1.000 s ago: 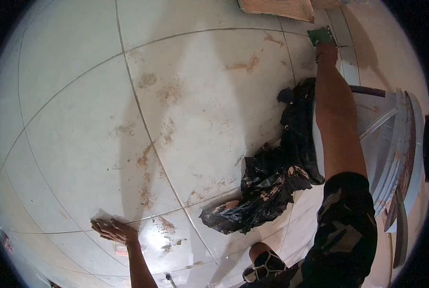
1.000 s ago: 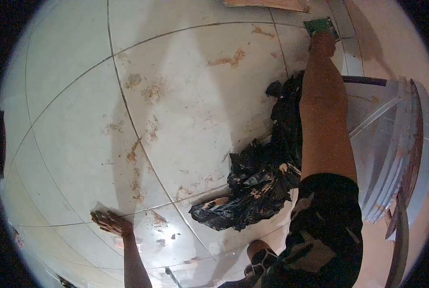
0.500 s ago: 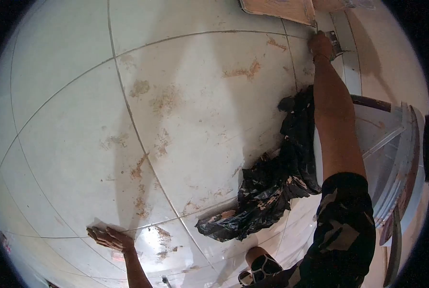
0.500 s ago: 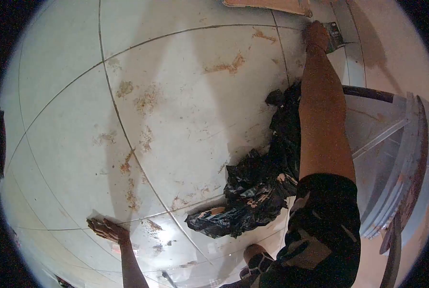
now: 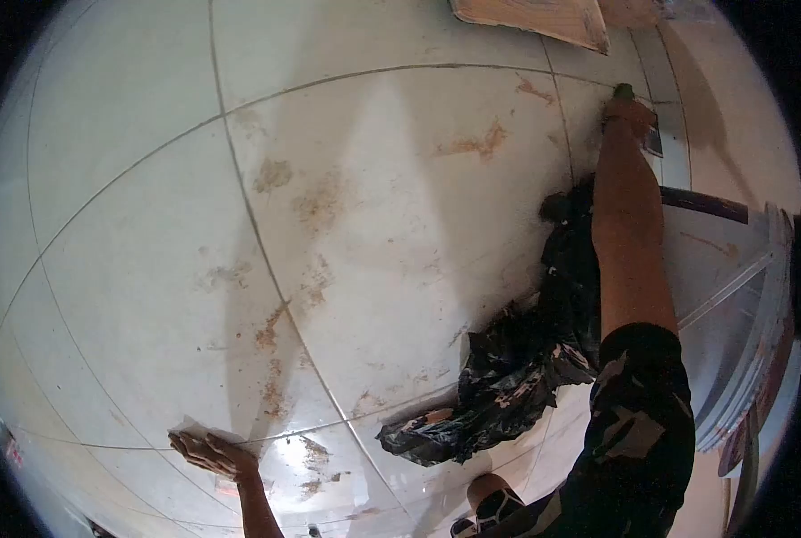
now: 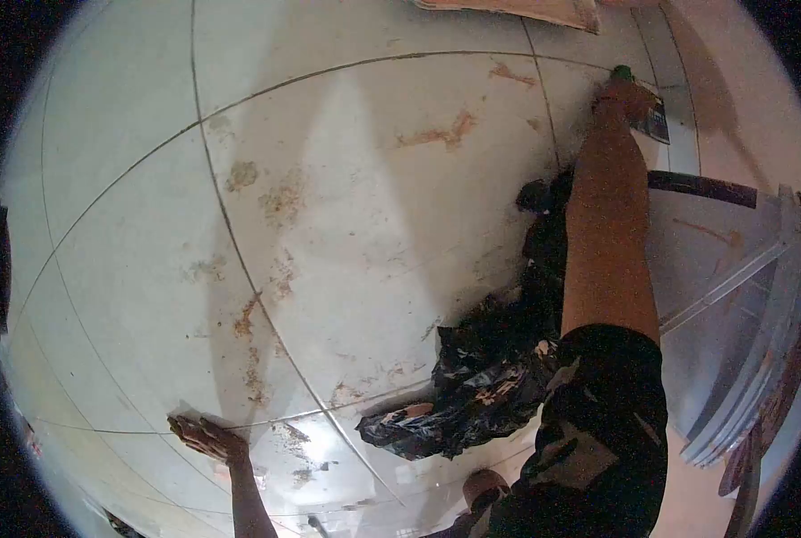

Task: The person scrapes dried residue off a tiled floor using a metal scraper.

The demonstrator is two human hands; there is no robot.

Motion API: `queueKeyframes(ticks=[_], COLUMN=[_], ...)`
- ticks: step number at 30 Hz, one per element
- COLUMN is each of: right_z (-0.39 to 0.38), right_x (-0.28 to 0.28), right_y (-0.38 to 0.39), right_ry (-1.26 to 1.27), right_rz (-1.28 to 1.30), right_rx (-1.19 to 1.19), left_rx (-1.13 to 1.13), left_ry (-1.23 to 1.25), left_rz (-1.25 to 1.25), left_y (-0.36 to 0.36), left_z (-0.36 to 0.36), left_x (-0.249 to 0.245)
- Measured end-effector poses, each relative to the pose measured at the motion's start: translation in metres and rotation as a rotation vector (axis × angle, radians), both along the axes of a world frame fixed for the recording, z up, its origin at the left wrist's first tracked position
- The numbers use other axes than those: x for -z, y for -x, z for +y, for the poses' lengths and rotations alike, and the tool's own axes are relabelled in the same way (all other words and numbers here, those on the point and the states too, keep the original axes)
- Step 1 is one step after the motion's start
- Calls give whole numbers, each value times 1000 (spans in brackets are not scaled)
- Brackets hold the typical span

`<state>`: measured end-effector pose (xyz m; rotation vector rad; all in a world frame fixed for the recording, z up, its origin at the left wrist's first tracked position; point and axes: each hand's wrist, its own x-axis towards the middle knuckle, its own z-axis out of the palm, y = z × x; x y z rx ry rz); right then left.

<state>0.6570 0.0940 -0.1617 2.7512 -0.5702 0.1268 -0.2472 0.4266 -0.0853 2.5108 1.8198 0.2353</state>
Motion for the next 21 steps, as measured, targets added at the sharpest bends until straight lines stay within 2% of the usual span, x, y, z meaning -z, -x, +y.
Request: queueKeyframes(ticks=[1,3,5,7,8,13,14,16,18,20,21], right_z=[3,11,11,10,1,78,77,75,89,109,122], right_x=[-2,-16,-30,-40,-53,-140,-144,-161,-181,-196,-198], right_y=[1,20,22,30,45,125,126,118,125,142,152], right_ry=[-6,291,466,329,350,-559,-561,-317,-342,-419,-471], right_rz=[-6,182,265,17,24,-421,-426,-502,-572,-687,-733], right_rx=[-14,-140,-194,-42,-27,257,260,203,256,169,24], left_rx=[7,17,49,-38,-44,-14,-8,-28,-74,-60,-60], left_ry=[-13,-38,-34,-22,-17,-39,-32,-26,-9,-5,-6], left_rz=[4,39,68,153,122,39,50,54,59,41,33], left_y=[-3,5,4,-1,0,-2,0,-2,0,0,0], left_z=[0,1,-1,-1,-3,0,2,0,-1,-2,-1], left_x=[1,1,1,0,3,-3,-1,-1,-1,0,-2])
